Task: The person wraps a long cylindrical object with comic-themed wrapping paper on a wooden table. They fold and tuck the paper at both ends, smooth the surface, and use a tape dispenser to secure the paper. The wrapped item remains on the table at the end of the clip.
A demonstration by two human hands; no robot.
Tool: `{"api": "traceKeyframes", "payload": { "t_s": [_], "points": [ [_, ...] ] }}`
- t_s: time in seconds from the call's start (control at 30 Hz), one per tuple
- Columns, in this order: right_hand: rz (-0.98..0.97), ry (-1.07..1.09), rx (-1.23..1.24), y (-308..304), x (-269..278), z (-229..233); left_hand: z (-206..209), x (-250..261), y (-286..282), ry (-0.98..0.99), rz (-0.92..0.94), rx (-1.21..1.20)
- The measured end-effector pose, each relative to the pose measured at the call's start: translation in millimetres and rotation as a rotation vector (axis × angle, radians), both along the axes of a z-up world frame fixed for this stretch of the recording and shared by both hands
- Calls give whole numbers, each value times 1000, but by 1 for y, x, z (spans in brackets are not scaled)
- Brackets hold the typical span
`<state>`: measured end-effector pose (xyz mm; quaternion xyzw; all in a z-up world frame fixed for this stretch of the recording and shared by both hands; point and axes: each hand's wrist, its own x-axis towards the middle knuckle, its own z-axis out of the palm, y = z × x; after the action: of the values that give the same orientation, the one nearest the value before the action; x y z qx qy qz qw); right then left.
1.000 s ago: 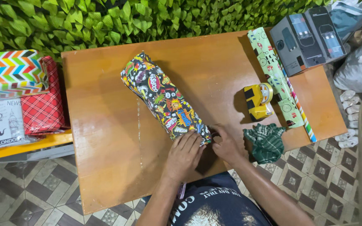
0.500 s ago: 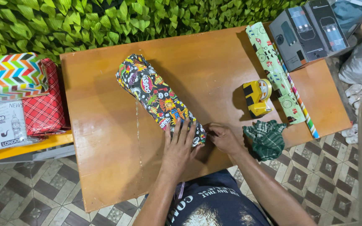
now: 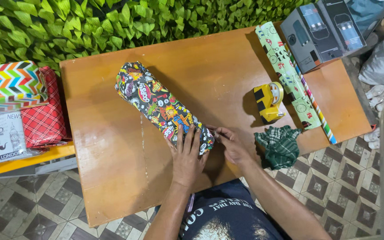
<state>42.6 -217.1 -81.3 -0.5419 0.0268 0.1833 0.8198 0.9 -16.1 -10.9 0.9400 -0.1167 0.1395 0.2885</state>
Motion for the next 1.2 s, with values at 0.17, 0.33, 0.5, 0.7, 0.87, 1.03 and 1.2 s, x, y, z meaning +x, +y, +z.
{"api": "traceKeyframes", "payload": {
  "t_s": [0.17, 0.33, 0.5, 0.7, 0.87, 1.03, 1.2],
  "points": [
    [-157, 36, 137, 15, -7, 56, 26, -15, 1, 15, 82, -424],
    [-115, -301, -222, 29, -1, 102, 46, -23, 2, 113, 148, -732],
    [-11, -564, -742, 43, -12, 102, 47, -20, 5, 256, 290, -450],
    [-18, -588, -790, 44, -17, 68, 27, -7, 21, -29, 74, -252],
    [-56, -351, -439, 27, -30, 36, 18, -4, 24, 7, 50, -241],
    [94, -528, -776, 13, -38, 4, 14, -1, 27, 32, 82, -212],
    [93, -602, -981, 14, -26, -12, 15, 0, 29, 58, 83, -166]
  ]
}}
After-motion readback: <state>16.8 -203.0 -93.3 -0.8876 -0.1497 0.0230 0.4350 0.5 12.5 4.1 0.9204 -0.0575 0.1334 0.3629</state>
